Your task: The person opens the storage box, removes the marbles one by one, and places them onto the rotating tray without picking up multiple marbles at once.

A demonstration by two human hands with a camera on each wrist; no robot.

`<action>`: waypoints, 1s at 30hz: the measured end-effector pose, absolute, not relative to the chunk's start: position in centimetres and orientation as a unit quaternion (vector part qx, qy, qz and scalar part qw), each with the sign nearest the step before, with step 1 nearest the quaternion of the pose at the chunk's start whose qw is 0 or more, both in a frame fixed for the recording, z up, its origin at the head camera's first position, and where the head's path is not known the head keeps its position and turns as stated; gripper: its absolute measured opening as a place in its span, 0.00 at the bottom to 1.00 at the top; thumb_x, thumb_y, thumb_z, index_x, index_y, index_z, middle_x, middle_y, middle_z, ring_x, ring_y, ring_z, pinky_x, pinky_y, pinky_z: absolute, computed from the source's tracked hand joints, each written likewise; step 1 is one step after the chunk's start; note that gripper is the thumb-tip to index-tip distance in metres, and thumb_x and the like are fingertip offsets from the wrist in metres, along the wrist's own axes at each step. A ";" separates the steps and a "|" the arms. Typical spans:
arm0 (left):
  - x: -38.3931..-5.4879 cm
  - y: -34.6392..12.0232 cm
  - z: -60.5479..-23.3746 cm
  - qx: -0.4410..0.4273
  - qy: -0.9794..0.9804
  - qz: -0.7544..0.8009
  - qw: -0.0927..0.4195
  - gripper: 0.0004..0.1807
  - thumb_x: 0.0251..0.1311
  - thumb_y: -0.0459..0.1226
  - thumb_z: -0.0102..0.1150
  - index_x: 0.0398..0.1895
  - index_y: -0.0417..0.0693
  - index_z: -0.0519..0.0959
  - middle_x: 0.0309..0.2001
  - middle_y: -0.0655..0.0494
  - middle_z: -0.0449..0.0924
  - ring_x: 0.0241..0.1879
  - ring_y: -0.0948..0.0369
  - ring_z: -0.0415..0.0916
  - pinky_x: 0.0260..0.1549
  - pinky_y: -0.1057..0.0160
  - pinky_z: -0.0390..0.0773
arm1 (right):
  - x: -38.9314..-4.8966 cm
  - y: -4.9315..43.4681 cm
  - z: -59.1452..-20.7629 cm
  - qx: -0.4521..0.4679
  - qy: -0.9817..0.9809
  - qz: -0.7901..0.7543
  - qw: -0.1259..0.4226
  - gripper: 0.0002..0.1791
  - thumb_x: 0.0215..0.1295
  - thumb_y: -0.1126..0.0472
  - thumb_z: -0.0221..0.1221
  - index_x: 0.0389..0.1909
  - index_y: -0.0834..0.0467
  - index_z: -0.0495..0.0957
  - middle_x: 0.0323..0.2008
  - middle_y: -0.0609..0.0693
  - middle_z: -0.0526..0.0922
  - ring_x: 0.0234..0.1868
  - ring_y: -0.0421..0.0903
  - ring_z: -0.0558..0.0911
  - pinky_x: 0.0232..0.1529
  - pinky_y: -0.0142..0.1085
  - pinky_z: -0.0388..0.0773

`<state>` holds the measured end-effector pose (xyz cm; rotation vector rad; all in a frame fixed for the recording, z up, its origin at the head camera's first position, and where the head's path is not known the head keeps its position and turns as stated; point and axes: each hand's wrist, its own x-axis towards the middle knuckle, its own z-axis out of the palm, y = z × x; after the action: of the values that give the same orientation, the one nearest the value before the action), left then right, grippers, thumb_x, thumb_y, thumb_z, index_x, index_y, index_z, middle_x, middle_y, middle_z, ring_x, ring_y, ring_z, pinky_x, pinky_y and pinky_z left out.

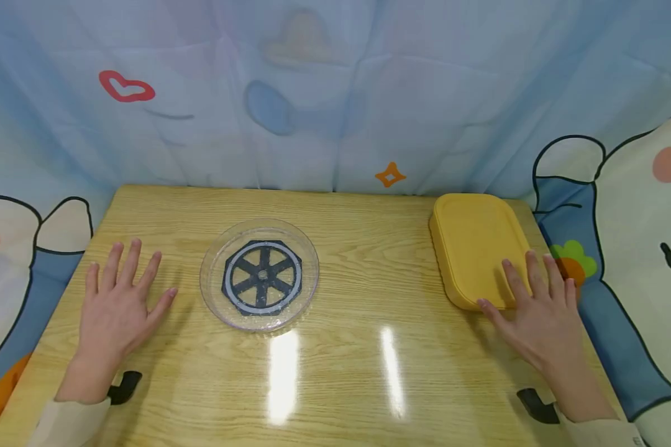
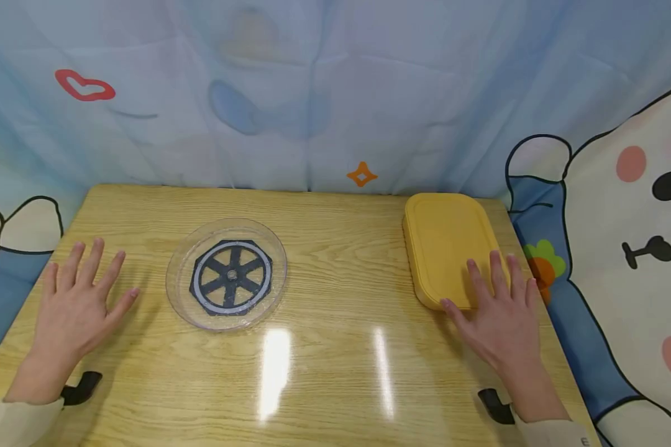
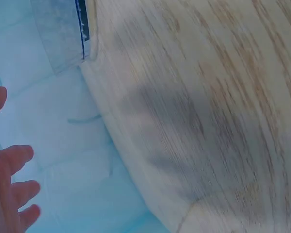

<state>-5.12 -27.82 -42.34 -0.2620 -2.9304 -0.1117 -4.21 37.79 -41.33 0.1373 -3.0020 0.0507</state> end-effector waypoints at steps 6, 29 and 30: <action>-5.1 -27.6 -42.4 -0.101 -0.988 -0.048 0.109 0.37 0.67 0.54 0.56 0.73 0.44 0.66 0.73 0.37 0.58 0.72 0.40 0.52 0.65 0.36 0.53 | -4.2 37.3 -41.4 0.089 -0.987 0.045 0.130 0.44 0.66 0.34 0.55 0.70 0.64 0.66 0.71 0.71 0.59 0.74 0.67 0.52 0.74 0.53 0.41; -6.4 -23.8 -46.2 -0.059 -0.866 -0.496 -0.032 0.31 0.75 0.36 0.51 0.77 0.43 0.56 0.33 0.46 0.82 0.26 0.56 0.82 0.28 0.64 0.77 | -5.9 32.8 -44.0 0.200 -0.959 0.114 0.166 0.33 0.66 0.55 0.62 0.69 0.64 0.69 0.66 0.68 0.70 0.68 0.65 0.65 0.70 0.52 0.55; -6.5 -23.6 -46.3 -0.063 -0.863 -0.500 -0.030 0.32 0.74 0.35 0.52 0.77 0.43 0.56 0.32 0.45 0.81 0.25 0.55 0.81 0.26 0.64 0.76 | -6.0 32.8 -44.2 0.204 -0.958 0.108 0.173 0.32 0.65 0.57 0.62 0.69 0.65 0.70 0.65 0.68 0.70 0.68 0.65 0.65 0.69 0.54 0.57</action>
<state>-6.52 -23.60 -46.35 -0.2018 -2.7655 -1.6000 -6.00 32.76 -44.22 0.5784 -2.7160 0.3055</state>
